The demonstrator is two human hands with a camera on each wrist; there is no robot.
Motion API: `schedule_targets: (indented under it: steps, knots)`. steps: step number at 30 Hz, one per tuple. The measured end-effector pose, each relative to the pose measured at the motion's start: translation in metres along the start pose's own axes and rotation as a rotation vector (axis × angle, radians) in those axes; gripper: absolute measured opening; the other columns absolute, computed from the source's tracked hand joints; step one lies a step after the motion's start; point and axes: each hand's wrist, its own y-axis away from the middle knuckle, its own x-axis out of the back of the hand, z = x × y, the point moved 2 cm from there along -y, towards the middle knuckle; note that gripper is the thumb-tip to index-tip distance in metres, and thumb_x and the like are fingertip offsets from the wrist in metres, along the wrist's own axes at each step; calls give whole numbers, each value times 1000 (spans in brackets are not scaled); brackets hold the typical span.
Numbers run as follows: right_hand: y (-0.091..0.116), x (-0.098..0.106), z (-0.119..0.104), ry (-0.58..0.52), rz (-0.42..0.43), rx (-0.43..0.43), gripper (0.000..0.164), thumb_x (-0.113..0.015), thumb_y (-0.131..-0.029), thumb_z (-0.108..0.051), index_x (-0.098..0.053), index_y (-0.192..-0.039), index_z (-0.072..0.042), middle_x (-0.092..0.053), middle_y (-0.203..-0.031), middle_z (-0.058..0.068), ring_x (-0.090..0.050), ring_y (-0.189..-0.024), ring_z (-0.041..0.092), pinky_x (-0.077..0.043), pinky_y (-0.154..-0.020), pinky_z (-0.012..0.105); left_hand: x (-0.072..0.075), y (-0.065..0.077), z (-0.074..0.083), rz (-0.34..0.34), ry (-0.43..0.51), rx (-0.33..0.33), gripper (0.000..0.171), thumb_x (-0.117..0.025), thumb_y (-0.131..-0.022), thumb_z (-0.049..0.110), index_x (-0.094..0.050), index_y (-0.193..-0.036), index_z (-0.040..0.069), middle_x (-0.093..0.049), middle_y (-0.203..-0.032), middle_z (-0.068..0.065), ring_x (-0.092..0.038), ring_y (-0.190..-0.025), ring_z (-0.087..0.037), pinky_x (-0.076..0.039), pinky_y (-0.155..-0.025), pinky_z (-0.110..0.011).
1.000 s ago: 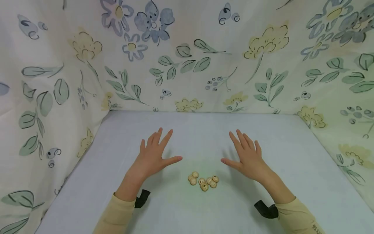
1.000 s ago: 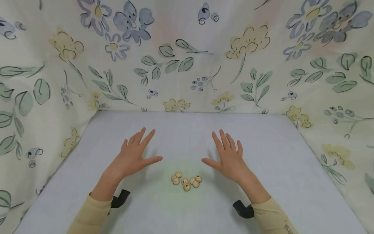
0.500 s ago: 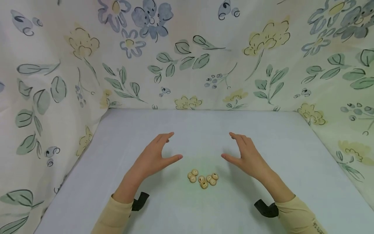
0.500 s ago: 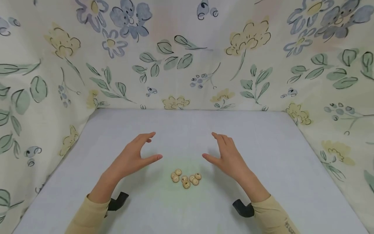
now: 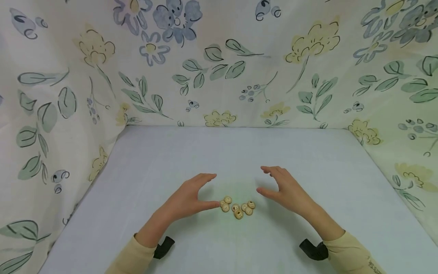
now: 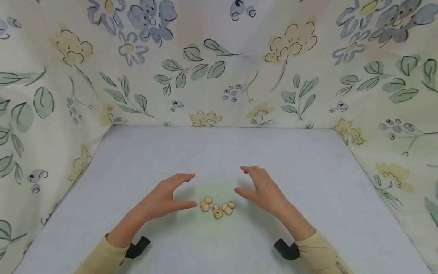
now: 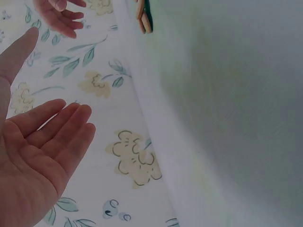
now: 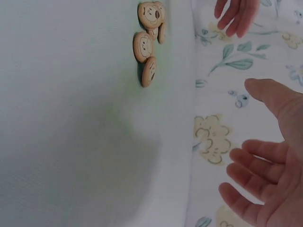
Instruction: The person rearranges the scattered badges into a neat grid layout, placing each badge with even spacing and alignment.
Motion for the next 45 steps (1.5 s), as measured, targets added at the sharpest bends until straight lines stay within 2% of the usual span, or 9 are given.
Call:
schedule_targets:
  steps: [8,12,19,29,35,39,45]
  knots:
    - [9,-9,2,14,-40,37,62,-72,-86,-43,-53,-137,-13,-56,-131,4,-53,-115,23,-46,-90,46,-21,3,1,-101,-15,-26,77,-78,-80,45,-50,-142,9,-49,-141,-2,-47,-130,-22,-42,-101,-44]
    - [12,-13,4,19,-61,52,60,-72,-87,-44,-55,-135,-12,-58,-130,3,-53,-115,22,-47,-89,45,-29,5,1,-134,-42,-21,73,-77,-81,44,-51,-141,11,-49,-142,-3,-46,-131,-23,-42,-101,-46]
    - [17,-22,5,8,-112,81,57,-73,-86,-43,-58,-131,-11,-60,-127,2,-55,-113,24,-47,-89,44,-36,7,-1,-137,-59,-43,68,-77,-82,42,-54,-139,11,-52,-139,0,-49,-128,-20,-43,-100,-43]
    - [19,-35,7,26,-164,152,49,-75,-85,-37,-63,-124,-10,-63,-119,1,-58,-107,22,-48,-88,41,-43,3,-1,-124,-167,-118,52,-76,-86,33,-61,-132,14,-58,-128,0,-54,-119,-17,-47,-94,-36]
    - [18,-42,10,79,-151,223,41,-77,-84,-27,-65,-119,-9,-64,-114,-2,-58,-105,18,-48,-89,39,-47,1,-2,-102,-244,-170,43,-76,-86,28,-66,-125,11,-60,-115,0,-56,-103,-14,-49,-83,-29]
    - [17,-46,12,92,-131,244,36,-77,-84,-23,-67,-116,-11,-64,-112,-4,-58,-105,16,-48,-90,38,-49,-1,-1,-114,-261,-181,40,-76,-86,26,-68,-123,13,-59,-109,2,-54,-94,-12,-48,-76,-26]
    - [16,-51,16,89,-73,270,31,-79,-83,-21,-69,-111,-12,-64,-109,-5,-59,-101,14,-49,-86,37,-54,-4,0,-148,-304,-184,35,-74,-87,25,-69,-120,14,-58,-106,2,-53,-91,-11,-47,-72,-23]
